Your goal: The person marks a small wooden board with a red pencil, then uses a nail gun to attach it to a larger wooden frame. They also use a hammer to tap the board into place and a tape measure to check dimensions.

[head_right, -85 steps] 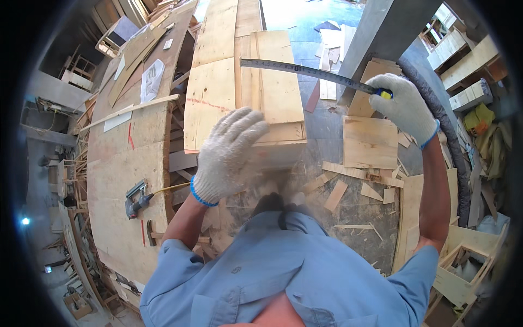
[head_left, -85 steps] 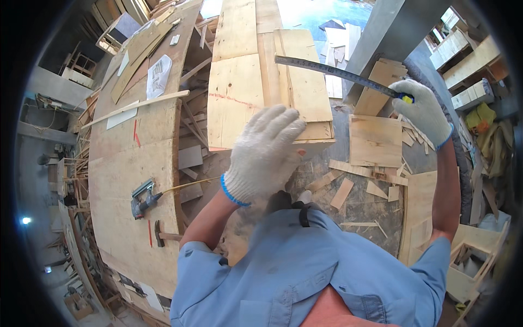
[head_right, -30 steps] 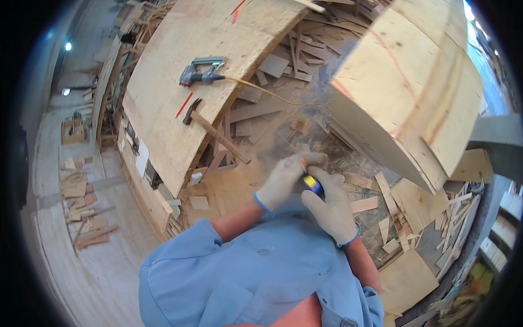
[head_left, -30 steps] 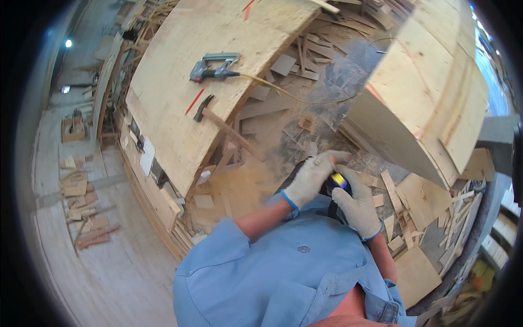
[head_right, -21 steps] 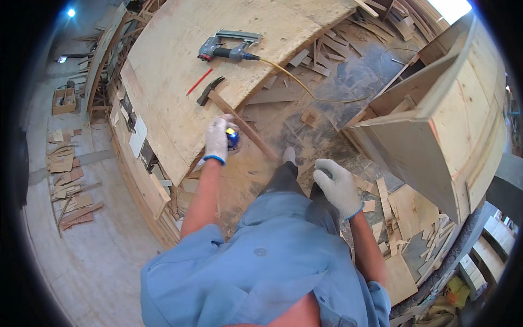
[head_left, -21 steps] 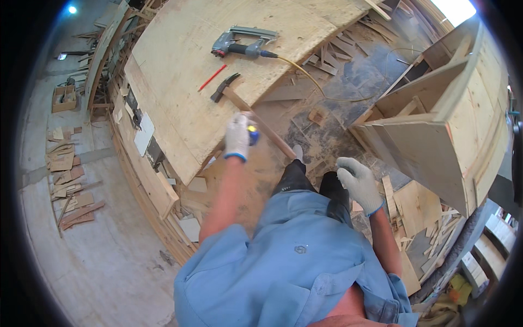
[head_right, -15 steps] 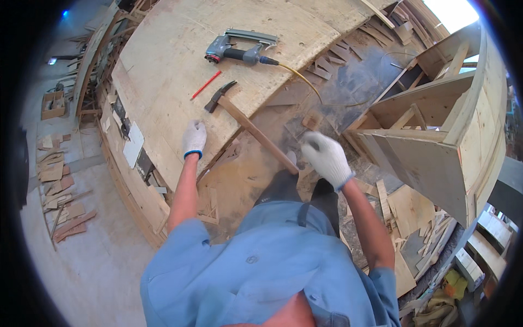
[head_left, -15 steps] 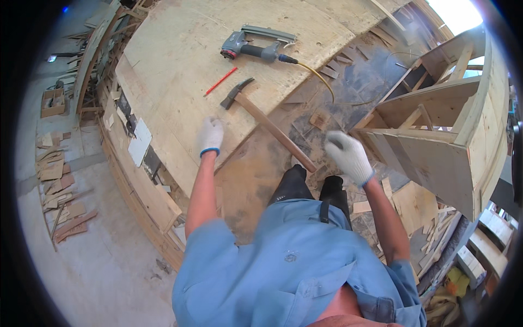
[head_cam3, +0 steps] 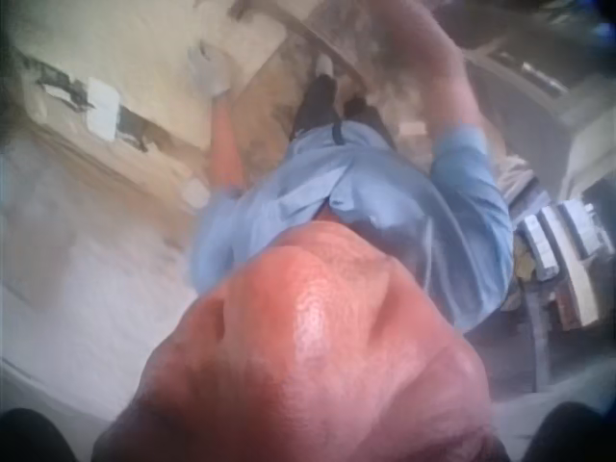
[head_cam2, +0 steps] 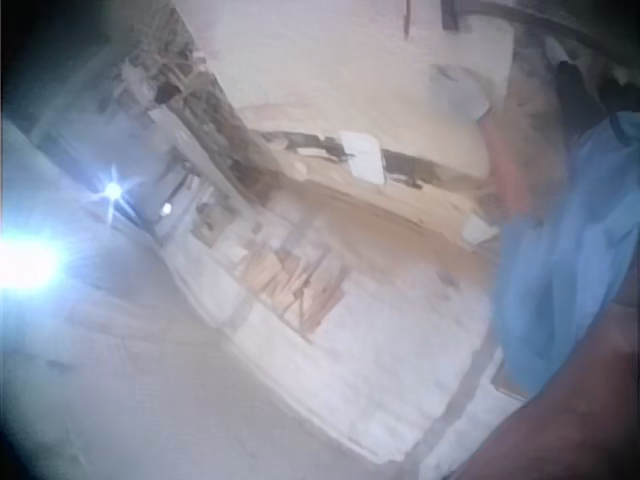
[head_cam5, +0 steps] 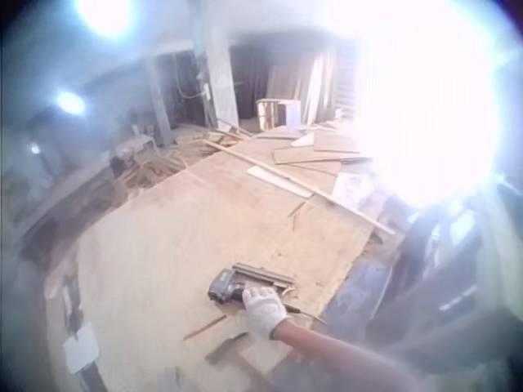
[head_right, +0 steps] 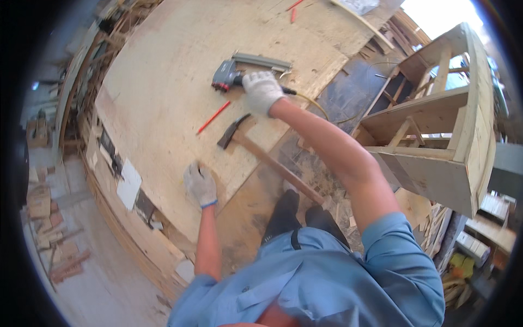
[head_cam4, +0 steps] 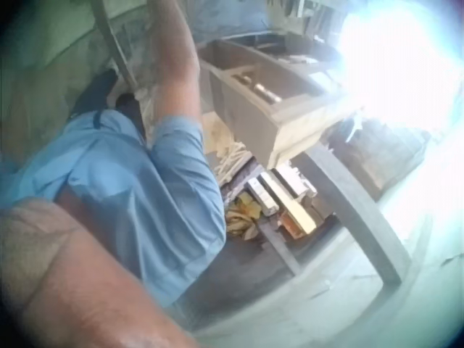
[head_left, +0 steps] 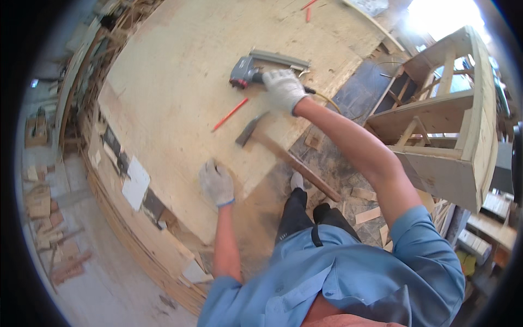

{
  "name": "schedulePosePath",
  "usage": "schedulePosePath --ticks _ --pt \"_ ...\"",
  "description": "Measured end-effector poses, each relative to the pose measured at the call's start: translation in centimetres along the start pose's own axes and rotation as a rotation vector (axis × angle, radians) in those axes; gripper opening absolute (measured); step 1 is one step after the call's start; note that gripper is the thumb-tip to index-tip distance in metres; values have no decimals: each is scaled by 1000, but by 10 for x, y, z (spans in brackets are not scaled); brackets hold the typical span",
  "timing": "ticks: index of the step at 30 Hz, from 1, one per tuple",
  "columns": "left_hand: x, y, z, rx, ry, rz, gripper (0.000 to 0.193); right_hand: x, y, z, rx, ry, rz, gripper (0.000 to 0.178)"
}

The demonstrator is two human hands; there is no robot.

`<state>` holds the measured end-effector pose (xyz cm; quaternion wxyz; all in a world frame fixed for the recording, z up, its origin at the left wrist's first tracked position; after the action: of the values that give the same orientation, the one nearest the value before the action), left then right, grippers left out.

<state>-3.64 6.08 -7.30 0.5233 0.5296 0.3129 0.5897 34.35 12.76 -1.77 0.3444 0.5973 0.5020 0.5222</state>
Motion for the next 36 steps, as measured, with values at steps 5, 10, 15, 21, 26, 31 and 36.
schedulePosePath --ticks 5,10,15,21,26,31,36 --pt "-4 -11 -2 -23 42 -16 36 33 -6 17 78 -238 -154 26" --pt "-4 -5 -3 67 64 -82 38 -5 44 7 297 -341 -142 24" --pt "3 -6 0 -101 85 -155 45 -135 156 1 618 -486 -4 24" --pt "22 48 60 -199 14 -109 49 -354 269 -15 1222 -698 -35 57" --pt "-39 154 334 -544 -486 -172 48 -559 274 -15 1188 -955 -73 49" --pt "-205 247 576 -810 -1131 -283 50 -696 334 -10 1306 -1287 181 52" --pt "-284 283 717 -742 -1468 -332 50 -802 356 15 1713 -1269 826 30"
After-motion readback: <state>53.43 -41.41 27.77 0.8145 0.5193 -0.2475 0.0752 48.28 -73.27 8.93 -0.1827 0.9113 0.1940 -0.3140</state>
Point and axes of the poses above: each hand's wrist, its own x-axis towards the middle knuckle, its own y-axis out of the back of the hand, z = x × y, the point moved 2 cm from there along x, towards the middle knuckle, and after that the axes turned 5 degrees about y, right-handed, at the moved point
